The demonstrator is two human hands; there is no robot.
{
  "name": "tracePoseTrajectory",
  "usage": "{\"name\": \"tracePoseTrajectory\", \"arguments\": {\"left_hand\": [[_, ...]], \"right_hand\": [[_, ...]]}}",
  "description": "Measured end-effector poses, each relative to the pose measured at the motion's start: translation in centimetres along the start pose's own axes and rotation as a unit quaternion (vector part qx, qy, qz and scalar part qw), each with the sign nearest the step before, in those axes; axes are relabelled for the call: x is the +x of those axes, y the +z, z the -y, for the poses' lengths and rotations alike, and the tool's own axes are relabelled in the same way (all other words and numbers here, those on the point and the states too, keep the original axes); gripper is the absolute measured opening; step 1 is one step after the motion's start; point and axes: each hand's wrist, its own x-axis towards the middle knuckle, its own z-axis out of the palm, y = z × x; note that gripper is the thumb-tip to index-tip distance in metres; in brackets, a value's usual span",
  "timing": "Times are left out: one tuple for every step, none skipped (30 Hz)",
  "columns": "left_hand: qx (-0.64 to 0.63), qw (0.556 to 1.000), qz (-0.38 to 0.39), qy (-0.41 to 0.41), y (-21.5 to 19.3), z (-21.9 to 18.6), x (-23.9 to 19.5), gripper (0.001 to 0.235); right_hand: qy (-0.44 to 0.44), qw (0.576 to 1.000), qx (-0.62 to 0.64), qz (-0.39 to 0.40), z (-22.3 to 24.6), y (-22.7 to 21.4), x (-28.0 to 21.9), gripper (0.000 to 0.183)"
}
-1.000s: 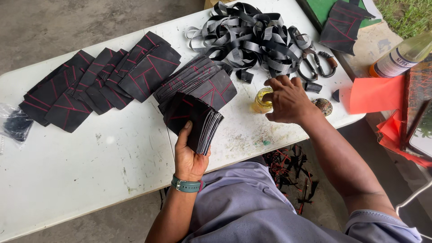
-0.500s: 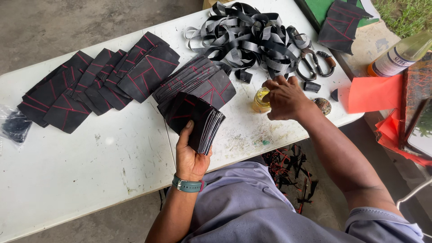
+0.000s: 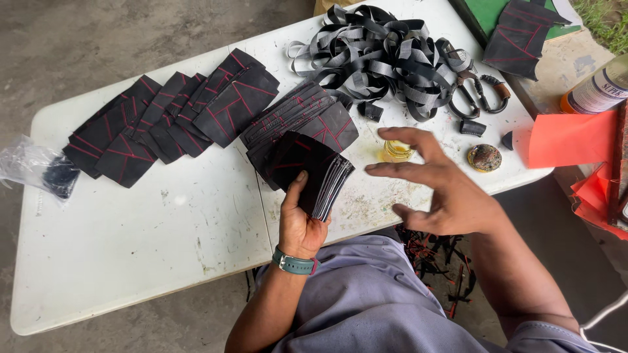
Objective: The person repeatedly picks up stacks of black fabric pieces with red stitching, aligns them, and places them back on the table. The person also handles a small jar of yellow substance and a pile of grey straps, but primarily focuses on organizing the fabric pieces into neat stacks.
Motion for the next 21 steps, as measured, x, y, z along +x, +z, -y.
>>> {"name": "tracePoseTrajectory", "arguments": {"left_hand": [[0.010, 1.000, 0.000, 0.007, 0.1, 0.0, 0.0, 0.016], [0.018, 1.000, -0.001, 0.016, 0.2, 0.0, -0.1, 0.016], [0.025, 0.999, -0.002, 0.024, 0.2, -0.1, -0.1, 0.017], [0.018, 1.000, -0.008, 0.019, 0.1, -0.1, -0.2, 0.016], [0.011, 1.000, -0.013, 0.014, 0.0, -0.2, -0.2, 0.015], [0.004, 1.000, -0.019, 0.009, 0.0, -0.4, -0.2, 0.015], [0.005, 1.000, -0.012, 0.010, -0.1, -0.4, -0.2, 0.016], [0.005, 1.000, -0.004, 0.011, -0.1, -0.5, -0.3, 0.017], [0.005, 1.000, 0.004, 0.012, -0.2, -0.4, -0.3, 0.017], [0.000, 1.000, -0.005, 0.013, -0.2, -0.4, -0.3, 0.018], [-0.004, 1.000, -0.013, 0.014, -0.2, -0.3, -0.4, 0.018], [-0.008, 1.000, -0.018, 0.015, -0.1, -0.3, -0.3, 0.018], [0.001, 1.000, -0.024, 0.018, 0.0, -0.3, -0.3, 0.018], [0.008, 0.999, -0.030, 0.024, 0.1, -0.3, -0.3, 0.019], [0.015, 0.999, -0.036, 0.030, 0.2, -0.3, -0.2, 0.019], [0.009, 0.999, -0.033, 0.025, 0.2, -0.3, -0.4, 0.019], [0.003, 0.999, -0.031, 0.021, 0.1, -0.3, -0.5, 0.019], [-0.003, 1.000, -0.027, 0.013, 0.1, -0.3, -0.5, 0.019], [0.004, 1.000, -0.027, 0.015, 0.1, -0.3, -0.5, 0.019], [0.008, 0.999, -0.024, 0.019, 0.1, -0.4, -0.4, 0.020], [0.012, 0.999, -0.022, 0.024, 0.2, -0.5, -0.3, 0.020]], "right_hand": [[-0.010, 1.000, 0.007, 0.002, 0.2, 0.5, 0.5, 0.064], [-0.020, 0.999, -0.027, 0.004, 0.4, 1.0, 1.1, 0.065], [-0.030, 0.998, -0.062, 0.006, 0.4, 1.4, 1.7, 0.067], [-0.038, 0.995, -0.095, 0.009, 0.5, 1.7, 2.0, 0.069], [-0.036, 0.992, -0.124, -0.009, 0.5, 1.8, 2.2, 0.067], [-0.034, 0.987, -0.153, -0.026, 0.6, 1.9, 2.4, 0.065], [-0.032, 0.982, -0.181, -0.043, 0.6, 2.0, 2.5, 0.064], [-0.037, 0.981, -0.188, -0.039, 0.7, 2.1, 2.5, 0.063], [-0.042, 0.979, -0.194, -0.035, 0.8, 2.2, 2.5, 0.062], [-0.045, 0.978, -0.200, -0.033, 0.9, 2.4, 2.4, 0.062], [-0.036, 0.975, -0.217, -0.035, 1.1, 2.5, 2.3, 0.062], [-0.029, 0.971, -0.235, -0.039, 1.1, 2.7, 2.4, 0.062], [-0.022, 0.966, -0.252, -0.043, 1.3, 2.7, 2.5, 0.062], [-0.034, 0.967, -0.249, -0.046, 1.3, 2.7, 2.8, 0.062], [-0.045, 0.967, -0.245, -0.048, 1.3, 2.8, 3.1, 0.063], [-0.054, 0.968, -0.240, -0.050, 1.4, 2.8, 3.2, 0.063], [-0.052, 0.965, -0.251, -0.049, 1.3, 2.8, 3.3, 0.065], [-0.049, 0.962, -0.264, -0.048, 1.3, 2.8, 3.4, 0.067], [-0.046, 0.958, -0.278, -0.048, 1.3, 2.7, 3.3, 0.069], [-0.053, 0.964, -0.257, -0.053, 1.2, 2.5, 3.5, 0.069], [-0.060, 0.968, -0.236, -0.058, 1.3, 2.3, 3.5, 0.069]]}}
